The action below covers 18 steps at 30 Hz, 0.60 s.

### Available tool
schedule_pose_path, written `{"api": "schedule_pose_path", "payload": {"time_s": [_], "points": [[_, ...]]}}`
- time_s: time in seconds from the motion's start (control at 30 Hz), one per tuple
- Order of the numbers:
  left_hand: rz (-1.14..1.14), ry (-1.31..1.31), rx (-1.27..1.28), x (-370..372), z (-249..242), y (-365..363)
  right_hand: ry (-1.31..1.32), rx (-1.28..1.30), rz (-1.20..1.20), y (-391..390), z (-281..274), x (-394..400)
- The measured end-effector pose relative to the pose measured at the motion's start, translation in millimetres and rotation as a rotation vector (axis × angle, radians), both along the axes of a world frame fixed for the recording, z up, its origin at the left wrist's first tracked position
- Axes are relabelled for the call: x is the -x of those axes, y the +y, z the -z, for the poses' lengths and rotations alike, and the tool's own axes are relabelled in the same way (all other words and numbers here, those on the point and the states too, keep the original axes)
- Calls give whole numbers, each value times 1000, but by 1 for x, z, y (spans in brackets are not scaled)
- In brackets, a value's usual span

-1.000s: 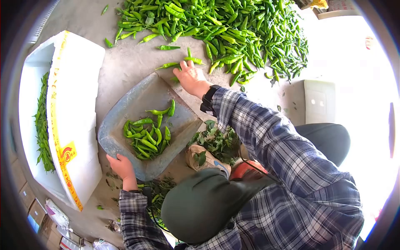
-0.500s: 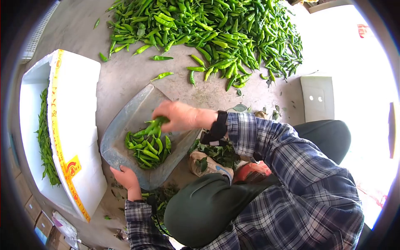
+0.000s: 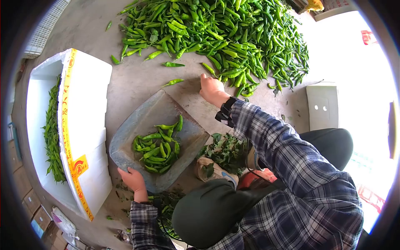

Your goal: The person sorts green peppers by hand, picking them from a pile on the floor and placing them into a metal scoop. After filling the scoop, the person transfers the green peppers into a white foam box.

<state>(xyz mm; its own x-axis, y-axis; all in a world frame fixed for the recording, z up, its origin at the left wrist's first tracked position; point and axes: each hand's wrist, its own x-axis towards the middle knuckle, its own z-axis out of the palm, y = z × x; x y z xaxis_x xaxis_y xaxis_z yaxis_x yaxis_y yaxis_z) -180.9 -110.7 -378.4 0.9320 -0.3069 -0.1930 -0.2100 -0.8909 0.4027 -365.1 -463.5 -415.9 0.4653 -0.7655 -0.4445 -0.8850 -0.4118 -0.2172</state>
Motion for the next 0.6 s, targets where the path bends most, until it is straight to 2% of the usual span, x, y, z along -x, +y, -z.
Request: {"api": "schedule_pose_path", "payload": {"time_s": [0.1, 0.13, 0.33, 0.37, 0.43, 0.5, 0.57, 0.6], "points": [[5, -37, 12, 0, 5, 4, -100, -130, -67, 4, -18, -11], [9, -22, 21, 1, 3, 2, -319, -146, -188, 11, -16, -13], [7, -28, 47, 0, 8, 5, -476, -108, -334, 15, -17, -67], [-4, -24, 46, 1, 5, 3, -477, -99, -332, 12, -9, -74], [-16, -6, 39, 2, 1, 1, -303, 170, -348, 7, 9, -82], [-27, 15, 35, 1, 0, -1, -237, 197, -382, 8, 14, -83], [-44, 27, 58, 1, 1, 1, -116, -85, -431, 12, 2, -84], [-44, 34, 63, 1, 1, 2, -55, -235, -599, 12, -10, -76]]}}
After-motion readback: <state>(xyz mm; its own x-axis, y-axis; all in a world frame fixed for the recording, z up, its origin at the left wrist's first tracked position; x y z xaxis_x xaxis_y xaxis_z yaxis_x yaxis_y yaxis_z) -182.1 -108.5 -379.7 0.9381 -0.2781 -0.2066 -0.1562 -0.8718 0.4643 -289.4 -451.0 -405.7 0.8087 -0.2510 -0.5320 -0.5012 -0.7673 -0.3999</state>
